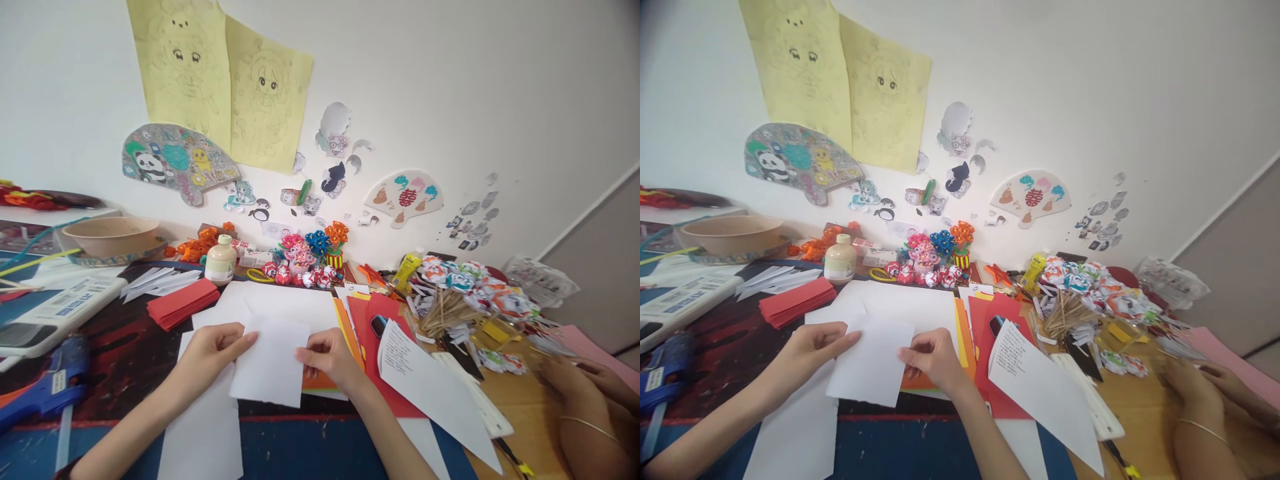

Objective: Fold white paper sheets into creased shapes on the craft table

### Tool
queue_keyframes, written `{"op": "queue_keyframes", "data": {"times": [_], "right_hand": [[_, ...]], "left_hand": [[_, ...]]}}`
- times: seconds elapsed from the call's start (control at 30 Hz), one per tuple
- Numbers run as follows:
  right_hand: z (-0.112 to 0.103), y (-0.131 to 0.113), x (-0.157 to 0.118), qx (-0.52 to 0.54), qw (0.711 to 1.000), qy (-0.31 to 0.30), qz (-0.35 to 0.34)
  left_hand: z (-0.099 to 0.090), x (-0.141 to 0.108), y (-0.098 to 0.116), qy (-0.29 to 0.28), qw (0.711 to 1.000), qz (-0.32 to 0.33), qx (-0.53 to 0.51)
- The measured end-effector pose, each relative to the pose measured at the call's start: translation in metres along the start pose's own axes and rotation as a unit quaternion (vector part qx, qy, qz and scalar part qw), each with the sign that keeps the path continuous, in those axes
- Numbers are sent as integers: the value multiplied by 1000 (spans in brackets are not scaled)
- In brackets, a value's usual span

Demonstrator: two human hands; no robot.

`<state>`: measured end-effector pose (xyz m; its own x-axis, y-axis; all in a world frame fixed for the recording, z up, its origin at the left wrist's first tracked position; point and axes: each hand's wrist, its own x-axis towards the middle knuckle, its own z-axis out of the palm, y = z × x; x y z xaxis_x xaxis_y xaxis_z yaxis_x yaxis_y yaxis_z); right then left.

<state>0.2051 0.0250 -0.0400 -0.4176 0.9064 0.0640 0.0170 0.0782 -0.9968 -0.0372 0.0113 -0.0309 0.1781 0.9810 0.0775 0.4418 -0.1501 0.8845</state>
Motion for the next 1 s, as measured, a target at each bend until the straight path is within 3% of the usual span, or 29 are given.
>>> {"op": "queue_keyframes", "data": {"times": [0.13, 0.4, 0.57, 0.8, 1.0], "right_hand": [[-2, 0, 0, -16, 1000, 17, -7], [0, -2, -1, -22, 999, 29, -3], [-2, -1, 0, -23, 998, 62, 21], [0, -2, -2, -22, 997, 69, 3], [-5, 1, 1, -24, 996, 82, -34]], "left_hand": [[0, 1, -2, -45, 999, -8, -13], [2, 0, -3, -5, 1000, 2, 3], [0, -1, -2, -48, 999, 9, 4], [-2, -1, 1, -8, 999, 38, 6], [2, -2, -2, -35, 999, 15, -11]]}}
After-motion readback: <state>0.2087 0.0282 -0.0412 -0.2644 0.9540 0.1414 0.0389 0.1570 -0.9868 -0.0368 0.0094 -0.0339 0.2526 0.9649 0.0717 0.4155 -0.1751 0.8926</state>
